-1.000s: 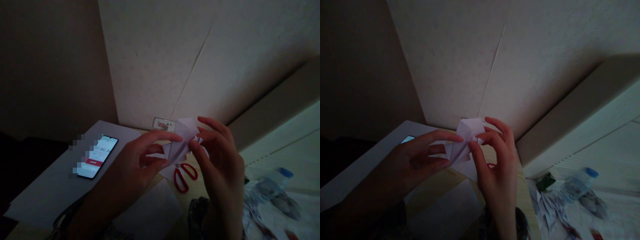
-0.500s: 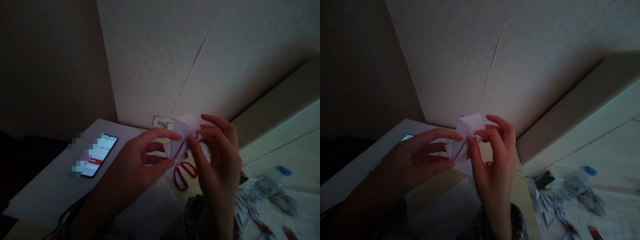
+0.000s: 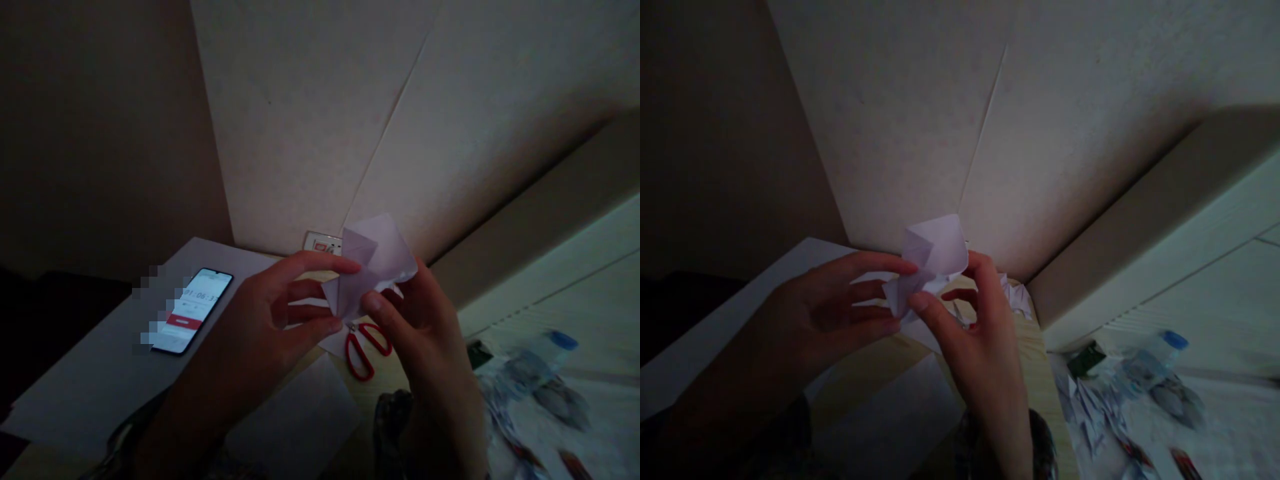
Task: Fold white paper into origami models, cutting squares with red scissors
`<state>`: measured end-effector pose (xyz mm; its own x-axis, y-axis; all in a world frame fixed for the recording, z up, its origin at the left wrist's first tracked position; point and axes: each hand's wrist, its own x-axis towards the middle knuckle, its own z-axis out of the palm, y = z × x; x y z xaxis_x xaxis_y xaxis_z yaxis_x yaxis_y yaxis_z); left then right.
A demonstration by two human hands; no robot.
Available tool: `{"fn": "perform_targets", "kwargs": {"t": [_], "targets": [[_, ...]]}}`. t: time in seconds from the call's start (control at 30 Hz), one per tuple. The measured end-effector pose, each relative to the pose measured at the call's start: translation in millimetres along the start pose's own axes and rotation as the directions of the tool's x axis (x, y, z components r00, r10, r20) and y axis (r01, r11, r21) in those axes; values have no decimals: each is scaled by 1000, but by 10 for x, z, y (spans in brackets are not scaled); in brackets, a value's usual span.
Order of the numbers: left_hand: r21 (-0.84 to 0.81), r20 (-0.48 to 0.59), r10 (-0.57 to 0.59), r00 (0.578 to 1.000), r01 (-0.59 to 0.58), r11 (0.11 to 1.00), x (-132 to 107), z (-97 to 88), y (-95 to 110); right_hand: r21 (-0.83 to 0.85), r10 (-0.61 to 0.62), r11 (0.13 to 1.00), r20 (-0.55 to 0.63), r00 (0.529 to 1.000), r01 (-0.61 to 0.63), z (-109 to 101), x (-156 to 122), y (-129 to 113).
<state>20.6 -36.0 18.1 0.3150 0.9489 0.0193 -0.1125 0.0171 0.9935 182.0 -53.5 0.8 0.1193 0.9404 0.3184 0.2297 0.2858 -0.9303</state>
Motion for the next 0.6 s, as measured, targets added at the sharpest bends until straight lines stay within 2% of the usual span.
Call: {"fn": "perform_targets", "kwargs": {"t": [0.4, 0.6], "targets": [[-38, 32, 20, 999, -19, 999, -30, 13, 3, -73, -67, 995, -31, 997, 65, -1, 1, -26], [-1, 7, 59, 998, -59, 998, -18, 28, -5, -82, -69, 995, -50, 996, 65, 20, 1, -33]]}}
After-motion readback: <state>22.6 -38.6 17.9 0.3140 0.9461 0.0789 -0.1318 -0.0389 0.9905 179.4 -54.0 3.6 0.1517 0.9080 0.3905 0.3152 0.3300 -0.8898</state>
